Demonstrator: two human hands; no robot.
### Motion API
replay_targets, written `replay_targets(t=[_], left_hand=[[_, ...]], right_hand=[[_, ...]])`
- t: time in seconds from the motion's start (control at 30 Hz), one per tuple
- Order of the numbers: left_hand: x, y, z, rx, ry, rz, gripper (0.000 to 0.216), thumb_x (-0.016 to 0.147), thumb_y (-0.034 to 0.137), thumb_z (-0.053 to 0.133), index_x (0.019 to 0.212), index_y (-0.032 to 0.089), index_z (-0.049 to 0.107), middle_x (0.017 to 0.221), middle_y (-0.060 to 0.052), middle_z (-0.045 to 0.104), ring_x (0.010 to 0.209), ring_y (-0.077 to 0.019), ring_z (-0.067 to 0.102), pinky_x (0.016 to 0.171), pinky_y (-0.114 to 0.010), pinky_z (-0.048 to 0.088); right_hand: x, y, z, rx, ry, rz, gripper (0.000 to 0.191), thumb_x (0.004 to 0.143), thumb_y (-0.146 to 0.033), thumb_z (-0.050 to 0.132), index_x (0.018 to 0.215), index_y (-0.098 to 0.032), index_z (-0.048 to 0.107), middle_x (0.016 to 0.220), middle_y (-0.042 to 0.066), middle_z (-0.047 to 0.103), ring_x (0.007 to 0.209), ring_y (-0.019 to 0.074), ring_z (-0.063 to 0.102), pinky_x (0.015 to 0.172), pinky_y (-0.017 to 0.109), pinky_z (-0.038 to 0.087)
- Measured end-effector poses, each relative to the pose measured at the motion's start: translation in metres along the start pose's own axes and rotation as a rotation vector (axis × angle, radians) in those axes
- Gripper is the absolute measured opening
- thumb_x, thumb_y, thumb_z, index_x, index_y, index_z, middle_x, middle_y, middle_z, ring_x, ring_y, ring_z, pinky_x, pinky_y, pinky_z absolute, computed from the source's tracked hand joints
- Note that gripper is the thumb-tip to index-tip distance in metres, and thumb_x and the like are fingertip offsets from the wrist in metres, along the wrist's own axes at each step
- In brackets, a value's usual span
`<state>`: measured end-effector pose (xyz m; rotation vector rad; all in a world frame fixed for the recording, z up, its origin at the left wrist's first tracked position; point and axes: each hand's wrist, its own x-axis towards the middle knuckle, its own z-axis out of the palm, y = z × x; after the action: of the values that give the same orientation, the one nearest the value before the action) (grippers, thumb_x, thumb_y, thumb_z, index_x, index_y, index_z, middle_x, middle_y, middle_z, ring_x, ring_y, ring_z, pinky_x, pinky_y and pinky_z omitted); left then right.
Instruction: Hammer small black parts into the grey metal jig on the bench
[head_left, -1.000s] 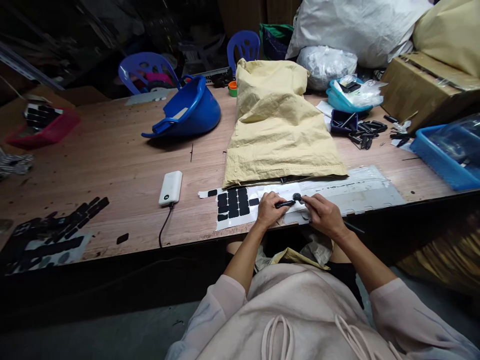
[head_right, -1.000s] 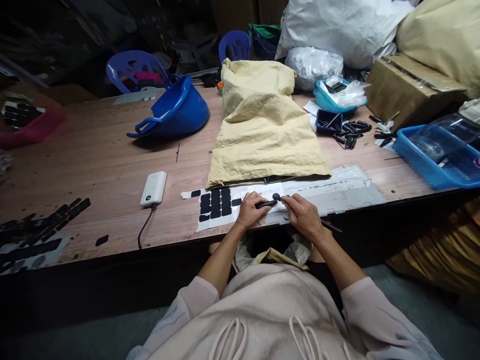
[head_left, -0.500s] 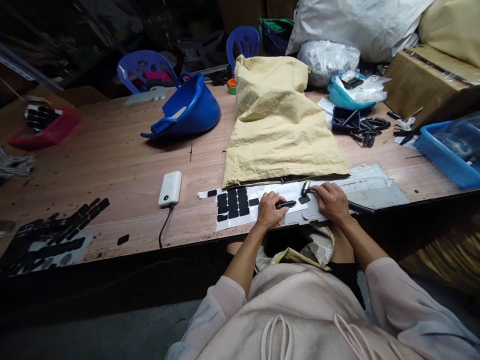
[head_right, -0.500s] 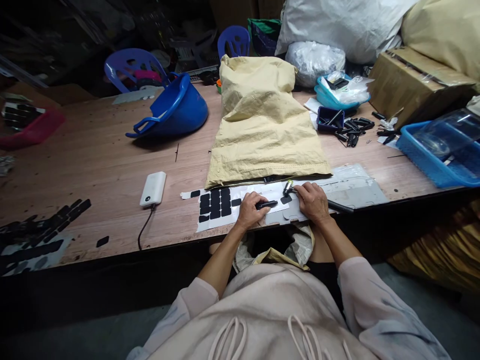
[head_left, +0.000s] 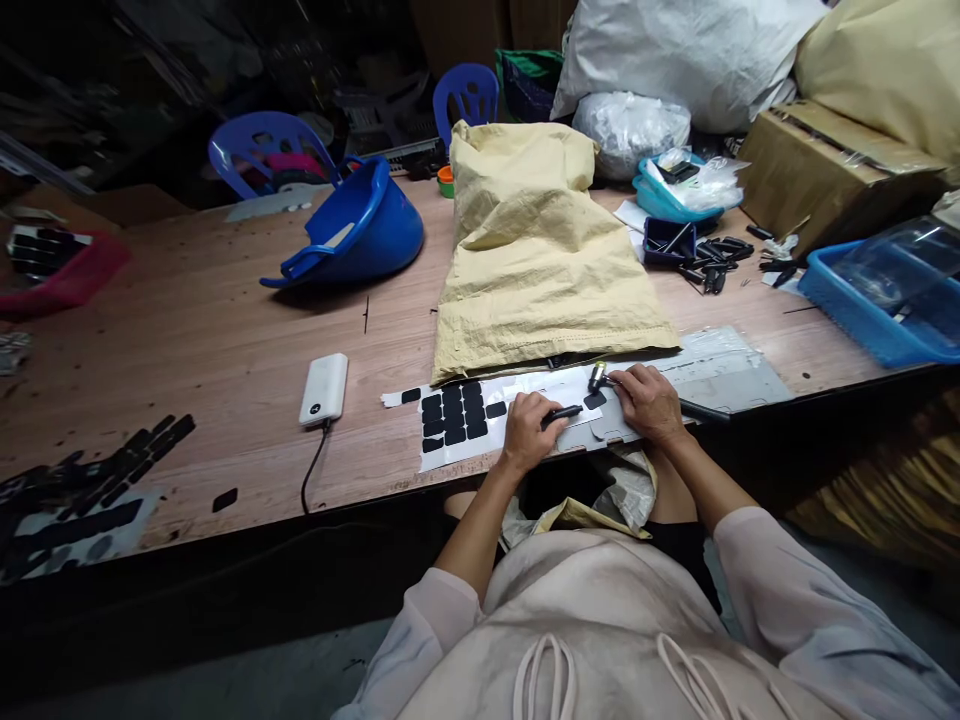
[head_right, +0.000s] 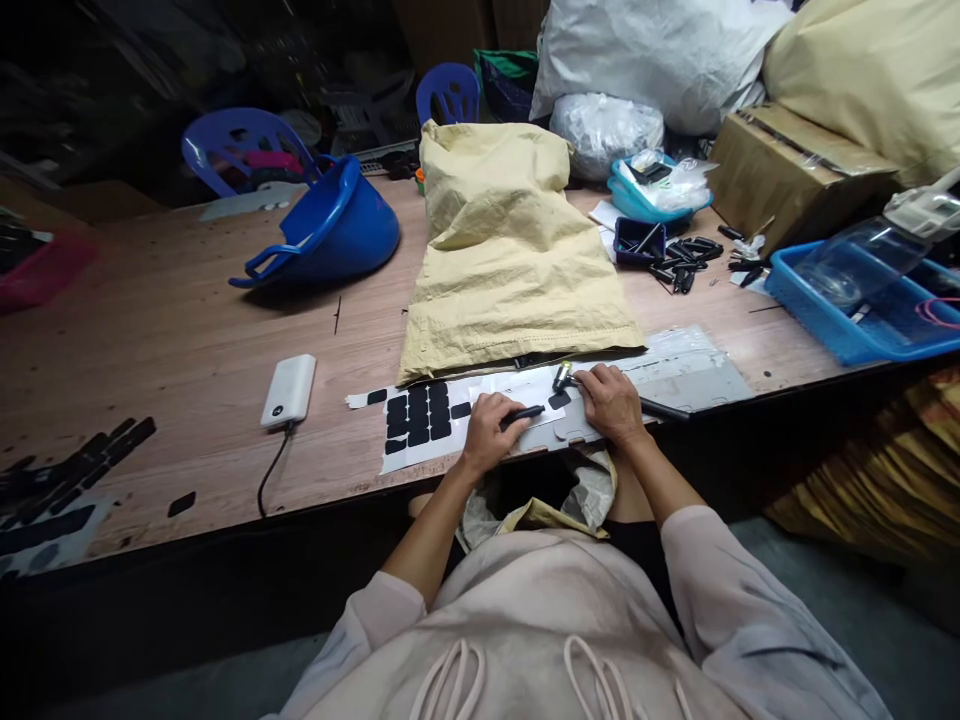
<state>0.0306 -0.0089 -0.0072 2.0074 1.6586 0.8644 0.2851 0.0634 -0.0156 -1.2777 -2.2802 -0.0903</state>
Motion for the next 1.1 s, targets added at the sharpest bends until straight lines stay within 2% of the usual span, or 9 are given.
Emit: replay_targets(t=[0.07, 0.2, 0.3, 0.43, 0.5, 0.6, 0.73, 0.9, 1.1], left_hand=[[-0.022, 0.009, 0.000, 0.017, -0.020, 0.103, 0.014, 0.095, 0.032, 0.070, 0.103, 0.023, 0.077, 0.098, -0.008, 0.072, 0.099, -0.0257, 0.062, 0.093, -0.043, 0.051], [-0.076, 0.017, 0.013, -0.003, -0.196, 0.259, 0.022, 0.101, 0.037, 0.060, 0.108, 0.023, 0.076, 0.095, -0.009, 0.072, 0.089, -0.0233, 0.066, 0.084, -0.039, 0.056], [-0.103, 0.013, 0.029, 0.049, -0.263, 0.165, 0.020, 0.101, 0.032, 0.060, 0.111, 0.023, 0.075, 0.098, -0.009, 0.072, 0.089, -0.0225, 0.070, 0.078, -0.036, 0.058], [-0.109, 0.013, 0.036, 0.067, -0.346, 0.035, 0.018, 0.096, 0.026, 0.066, 0.113, 0.027, 0.075, 0.105, -0.005, 0.074, 0.091, -0.0207, 0.073, 0.077, -0.031, 0.059], [-0.099, 0.018, 0.030, -0.015, -0.336, 0.056, 0.017, 0.097, 0.027, 0.066, 0.110, 0.027, 0.076, 0.101, -0.004, 0.075, 0.088, -0.0194, 0.073, 0.077, -0.030, 0.059], [-0.066, 0.020, 0.008, -0.086, -0.157, 0.061, 0.018, 0.100, 0.032, 0.063, 0.107, 0.025, 0.078, 0.096, -0.005, 0.076, 0.087, -0.0190, 0.072, 0.081, -0.030, 0.058], [0.000, -0.001, -0.029, 0.115, 0.106, -0.205, 0.023, 0.102, 0.030, 0.058, 0.107, 0.020, 0.078, 0.098, -0.010, 0.076, 0.086, -0.0220, 0.070, 0.082, -0.034, 0.056], [0.055, -0.034, -0.057, 0.378, 0.097, -0.522, 0.037, 0.099, 0.019, 0.053, 0.131, 0.018, 0.072, 0.123, -0.019, 0.073, 0.115, -0.0337, 0.067, 0.096, -0.041, 0.054], [0.091, -0.042, -0.060, 0.415, 0.224, -0.458, 0.057, 0.098, 0.020, 0.051, 0.155, 0.017, 0.053, 0.137, -0.022, 0.064, 0.129, -0.0371, 0.060, 0.109, -0.046, 0.048]], right_hand=[[0.000, 0.000, 0.000, -0.001, 0.001, 0.001, 0.027, 0.104, -0.028, 0.049, 0.114, -0.023, 0.074, 0.095, 0.009, 0.065, 0.091, 0.0253, 0.051, 0.084, 0.038, 0.042], [0.000, 0.001, 0.001, -0.010, -0.015, 0.008, 0.027, 0.104, -0.028, 0.050, 0.116, -0.024, 0.074, 0.096, 0.009, 0.066, 0.092, 0.0257, 0.051, 0.084, 0.039, 0.042], [-0.001, 0.001, 0.002, -0.003, -0.021, 0.012, 0.028, 0.103, -0.027, 0.050, 0.116, -0.024, 0.074, 0.097, 0.009, 0.065, 0.092, 0.0260, 0.051, 0.084, 0.039, 0.043], [-0.001, 0.001, 0.002, 0.011, -0.018, 0.012, 0.029, 0.102, -0.026, 0.050, 0.118, -0.024, 0.074, 0.097, 0.010, 0.065, 0.093, 0.0268, 0.051, 0.086, 0.041, 0.044], [-0.001, 0.001, 0.001, 0.012, -0.017, 0.012, 0.029, 0.102, -0.026, 0.051, 0.118, -0.024, 0.074, 0.098, 0.010, 0.065, 0.093, 0.0267, 0.051, 0.086, 0.041, 0.044], [0.000, 0.000, 0.001, 0.005, -0.013, 0.010, 0.028, 0.102, -0.026, 0.051, 0.117, -0.024, 0.074, 0.097, 0.010, 0.065, 0.093, 0.0261, 0.051, 0.086, 0.040, 0.043], [0.000, -0.001, 0.001, -0.007, -0.003, 0.006, 0.028, 0.104, -0.027, 0.050, 0.114, -0.023, 0.075, 0.096, 0.009, 0.065, 0.092, 0.0255, 0.051, 0.085, 0.039, 0.043], [0.000, 0.000, 0.002, 0.013, -0.009, 0.016, 0.026, 0.102, -0.025, 0.052, 0.116, -0.024, 0.074, 0.096, 0.009, 0.065, 0.091, 0.0254, 0.051, 0.083, 0.038, 0.042], [-0.001, 0.001, 0.003, 0.021, 0.002, 0.011, 0.026, 0.102, -0.025, 0.052, 0.116, -0.025, 0.073, 0.095, 0.008, 0.065, 0.091, 0.0254, 0.051, 0.085, 0.038, 0.043]])
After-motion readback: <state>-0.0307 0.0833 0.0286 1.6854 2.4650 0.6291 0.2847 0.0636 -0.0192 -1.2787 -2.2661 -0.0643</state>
